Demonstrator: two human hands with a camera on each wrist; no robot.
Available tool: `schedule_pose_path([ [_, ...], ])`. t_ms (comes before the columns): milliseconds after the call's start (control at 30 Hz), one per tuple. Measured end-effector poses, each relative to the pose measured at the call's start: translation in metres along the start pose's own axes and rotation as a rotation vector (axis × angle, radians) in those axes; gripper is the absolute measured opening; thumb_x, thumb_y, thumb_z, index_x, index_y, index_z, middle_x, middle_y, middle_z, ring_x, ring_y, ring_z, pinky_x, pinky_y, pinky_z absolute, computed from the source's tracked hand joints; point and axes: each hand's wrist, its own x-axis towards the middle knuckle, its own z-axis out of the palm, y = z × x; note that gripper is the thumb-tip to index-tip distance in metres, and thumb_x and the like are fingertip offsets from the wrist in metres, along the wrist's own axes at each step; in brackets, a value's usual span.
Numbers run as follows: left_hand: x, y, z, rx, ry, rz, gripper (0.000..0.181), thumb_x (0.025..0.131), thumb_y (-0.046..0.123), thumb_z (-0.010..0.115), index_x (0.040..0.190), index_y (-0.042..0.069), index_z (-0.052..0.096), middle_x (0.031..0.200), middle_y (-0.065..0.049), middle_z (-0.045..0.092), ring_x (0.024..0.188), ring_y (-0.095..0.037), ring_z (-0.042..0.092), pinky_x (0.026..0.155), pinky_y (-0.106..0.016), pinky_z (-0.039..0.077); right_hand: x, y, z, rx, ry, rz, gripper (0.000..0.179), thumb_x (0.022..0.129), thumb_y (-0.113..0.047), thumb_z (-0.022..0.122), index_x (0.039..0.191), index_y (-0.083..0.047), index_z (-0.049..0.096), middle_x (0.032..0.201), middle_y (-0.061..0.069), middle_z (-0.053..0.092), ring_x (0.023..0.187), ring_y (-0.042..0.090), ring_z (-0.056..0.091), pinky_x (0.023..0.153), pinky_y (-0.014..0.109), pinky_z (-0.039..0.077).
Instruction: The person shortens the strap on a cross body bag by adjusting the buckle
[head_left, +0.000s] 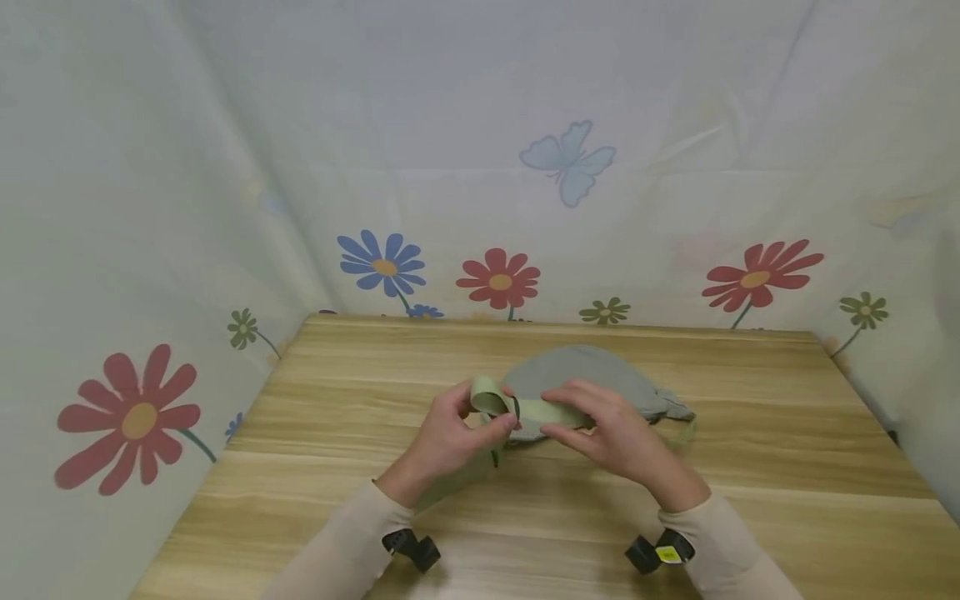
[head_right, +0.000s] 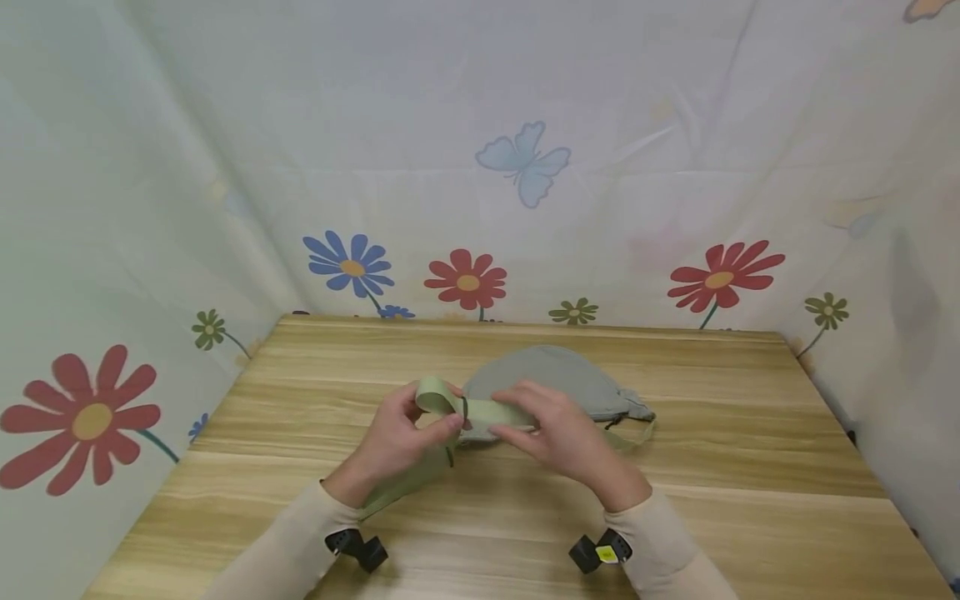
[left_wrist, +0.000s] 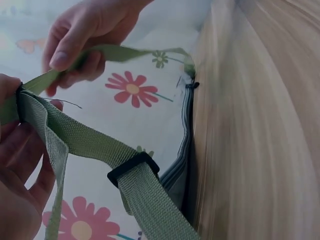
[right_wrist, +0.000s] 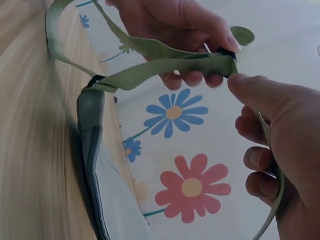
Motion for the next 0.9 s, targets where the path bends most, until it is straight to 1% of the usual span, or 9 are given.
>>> schedule_pose_path([
  [100, -0.0001, -0.0014, -0.0048, 0.021, -0.001, -0.021, 0.024, 0.099, 0.012, 0.078, 0.122, 0.011, 0.071, 0.104, -0.007, 0.078, 0.101, -0.013, 0.073, 0.094, -0.036, 0.058, -0.0016, 0.0014, -0.0039, -0.037, 0.013, 0.011, 0.033, 0.091, -0.010, 0.087, 0.122, -0.007, 0.075, 0.105, 0.004, 0.075, 0.079, 0.007, 0.062, 0.067, 0.019, 0.053],
  [300, -0.0016, -0.0026, -0.0056, 0.100, -0.071, -0.161, 0.027, 0.104, 0.031, 0.076, 0.127, 0.019, 0.068, 0.115, -0.003, 0.076, 0.099, -0.016, 0.075, 0.085, -0.031, 0.061, -0.0031, 0.0018, -0.0029, -0.025, 0.035, 0.033, 0.030, 0.092, -0.010, 0.086, 0.120, -0.008, 0.076, 0.102, 0.003, 0.075, 0.077, 0.005, 0.060, 0.065, 0.019, 0.050],
  [333, -0.0021, -0.0027, -0.0056, 0.108, -0.081, -0.179, 0.027, 0.104, 0.032, 0.076, 0.126, 0.020, 0.068, 0.115, -0.002, 0.077, 0.098, -0.017, 0.075, 0.083, -0.030, 0.061, -0.0037, 0.0020, -0.0022, -0.022, 0.039, 0.044, 0.031, 0.091, -0.008, 0.087, 0.120, -0.009, 0.076, 0.103, 0.003, 0.075, 0.077, 0.005, 0.060, 0.065, 0.018, 0.050],
  [400, -0.0028, -0.0032, -0.0061, 0.118, -0.092, -0.188, 0.026, 0.104, 0.031, 0.076, 0.125, 0.018, 0.068, 0.114, -0.003, 0.077, 0.098, -0.017, 0.075, 0.084, -0.029, 0.060, -0.0046, 0.0023, -0.0010, -0.018, 0.049, 0.060, 0.032, 0.089, -0.006, 0.087, 0.120, -0.009, 0.077, 0.103, 0.002, 0.075, 0.077, 0.004, 0.060, 0.065, 0.018, 0.050],
  [500, -0.0033, -0.0043, -0.0078, 0.110, -0.098, -0.181, 0.024, 0.102, 0.027, 0.078, 0.123, 0.017, 0.070, 0.114, -0.003, 0.077, 0.100, -0.016, 0.074, 0.087, -0.031, 0.061, -0.0050, 0.0027, 0.0002, -0.008, 0.067, 0.063, 0.034, 0.088, -0.004, 0.088, 0.120, -0.010, 0.077, 0.103, 0.002, 0.075, 0.077, 0.004, 0.060, 0.065, 0.017, 0.050],
  [600, -0.0033, -0.0061, -0.0089, 0.079, -0.082, -0.157, 0.025, 0.102, 0.022, 0.078, 0.124, 0.016, 0.071, 0.115, -0.004, 0.076, 0.102, -0.015, 0.074, 0.090, -0.033, 0.061, -0.0050, 0.0029, 0.0011, 0.014, 0.084, 0.061, 0.034, 0.088, -0.003, 0.087, 0.120, -0.010, 0.077, 0.101, 0.002, 0.075, 0.076, 0.003, 0.058, 0.064, 0.016, 0.049],
  [733, -0.0036, -0.0063, -0.0063, 0.030, -0.069, -0.113, 0.026, 0.103, 0.018, 0.075, 0.128, 0.012, 0.069, 0.115, -0.008, 0.076, 0.103, -0.014, 0.074, 0.094, -0.034, 0.059, -0.0048, 0.0023, 0.0025, 0.039, 0.099, 0.063, 0.028, 0.094, -0.010, 0.085, 0.120, -0.010, 0.076, 0.101, 0.002, 0.075, 0.075, 0.002, 0.056, 0.062, 0.015, 0.047],
  [833, -0.0034, -0.0047, -0.0024, 0.006, -0.078, -0.086, 0.026, 0.105, 0.016, 0.071, 0.130, 0.009, 0.067, 0.117, -0.010, 0.075, 0.104, -0.014, 0.072, 0.094, -0.034, 0.059, -0.0050, 0.0020, 0.0039, 0.046, 0.103, 0.072, 0.025, 0.098, -0.018, 0.081, 0.122, -0.010, 0.076, 0.102, 0.002, 0.075, 0.076, 0.002, 0.055, 0.062, 0.016, 0.046],
  [900, -0.0032, -0.0041, -0.0006, 0.004, -0.084, -0.078, 0.026, 0.106, 0.016, 0.070, 0.131, 0.008, 0.066, 0.119, -0.011, 0.074, 0.106, -0.015, 0.072, 0.093, -0.034, 0.060, -0.0050, 0.0021, 0.0052, 0.053, 0.106, 0.074, 0.025, 0.100, -0.019, 0.080, 0.123, -0.010, 0.075, 0.103, 0.002, 0.074, 0.076, 0.001, 0.054, 0.062, 0.016, 0.046],
])
